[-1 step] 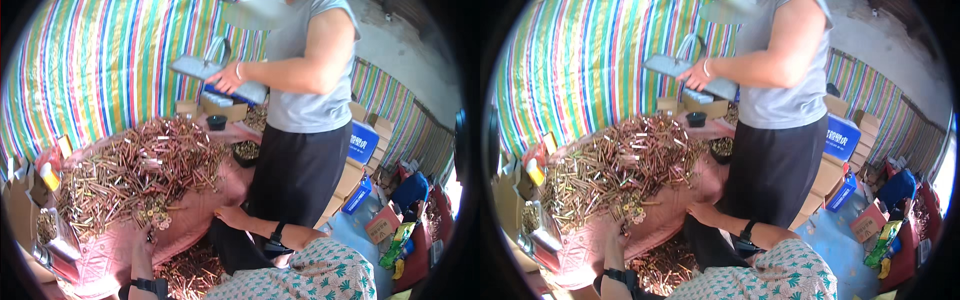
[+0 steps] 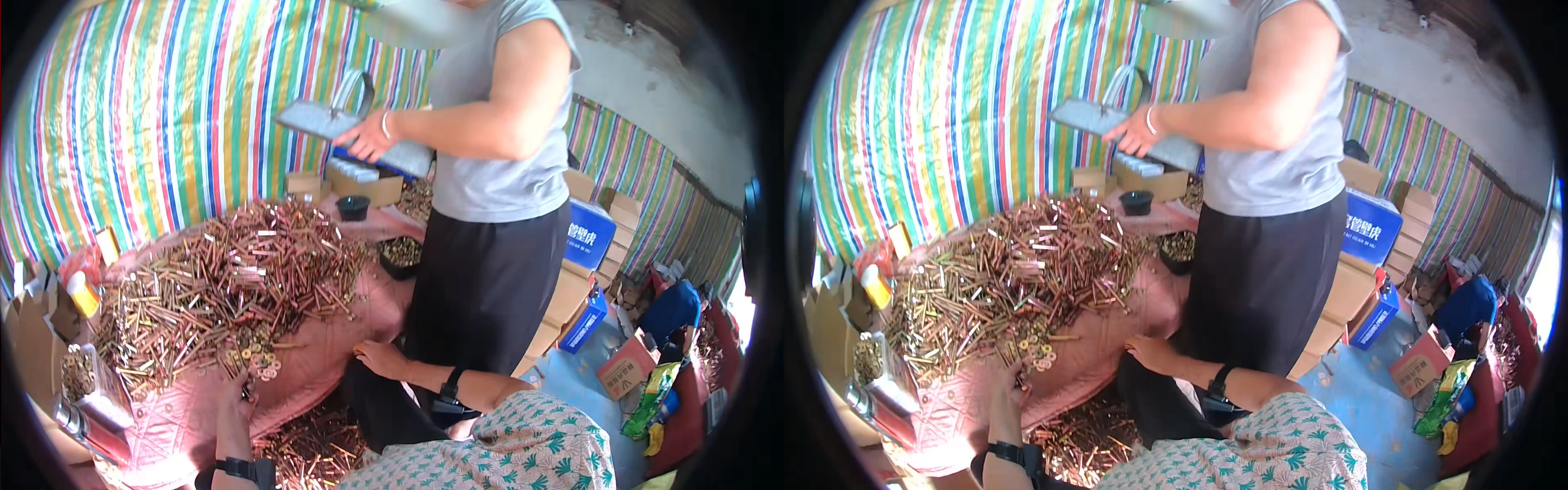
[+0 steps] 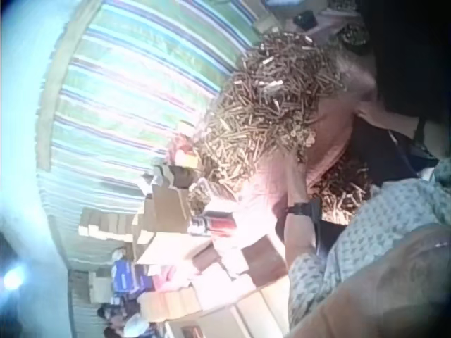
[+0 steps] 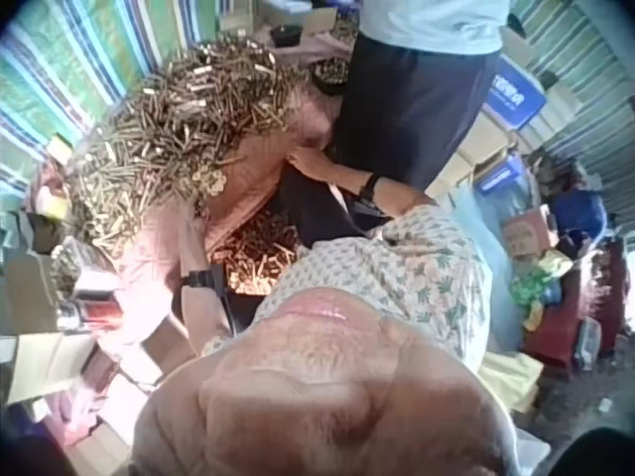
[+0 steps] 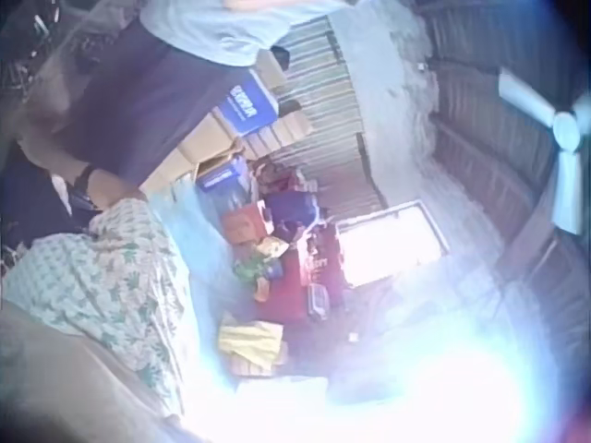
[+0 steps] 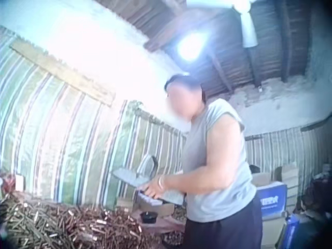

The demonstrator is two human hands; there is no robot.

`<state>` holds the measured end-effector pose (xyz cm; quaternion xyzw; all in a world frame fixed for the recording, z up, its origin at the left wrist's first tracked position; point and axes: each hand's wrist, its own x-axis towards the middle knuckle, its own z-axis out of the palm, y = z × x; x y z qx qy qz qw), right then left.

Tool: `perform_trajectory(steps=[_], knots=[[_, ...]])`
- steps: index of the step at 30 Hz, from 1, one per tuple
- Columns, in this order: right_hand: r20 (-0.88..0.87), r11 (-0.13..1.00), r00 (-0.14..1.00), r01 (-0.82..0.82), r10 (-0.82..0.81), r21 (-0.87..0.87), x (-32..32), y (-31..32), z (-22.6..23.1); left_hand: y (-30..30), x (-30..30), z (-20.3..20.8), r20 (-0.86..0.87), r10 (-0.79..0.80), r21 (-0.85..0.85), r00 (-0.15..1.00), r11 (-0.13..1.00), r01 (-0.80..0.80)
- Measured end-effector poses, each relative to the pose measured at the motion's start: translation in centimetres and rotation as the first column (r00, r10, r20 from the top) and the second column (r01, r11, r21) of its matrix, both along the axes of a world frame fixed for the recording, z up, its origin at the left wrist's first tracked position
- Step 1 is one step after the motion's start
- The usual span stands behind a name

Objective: Assemble metal bolts, washers, and other hardware components.

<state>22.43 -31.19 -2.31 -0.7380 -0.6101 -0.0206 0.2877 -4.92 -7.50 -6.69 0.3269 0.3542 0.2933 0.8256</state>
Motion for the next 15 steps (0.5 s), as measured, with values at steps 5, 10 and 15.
perform_trajectory(steps=[5, 10, 15], knots=[[-0.212, 0.976, 0.968, 0.163, -0.131, 0.142, 1.5, 0.2, -3.1, 1.5, -0.2, -1.5, 0.078, -0.054, -0.134, 0.996, 0.989, 0.064], [0.062, 0.987, 0.986, 0.158, -0.157, -0.010, -0.7, 0.8, -1.3, 1.2, -0.3, -0.6, 0.088, -0.016, -0.143, 0.996, 0.989, 0.028], [0.062, 0.987, 0.985, 0.160, -0.161, 0.022, -0.8, 1.2, -2.1, 1.4, -0.3, -0.6, 0.070, 0.024, -0.147, 0.997, 0.989, -0.013]])
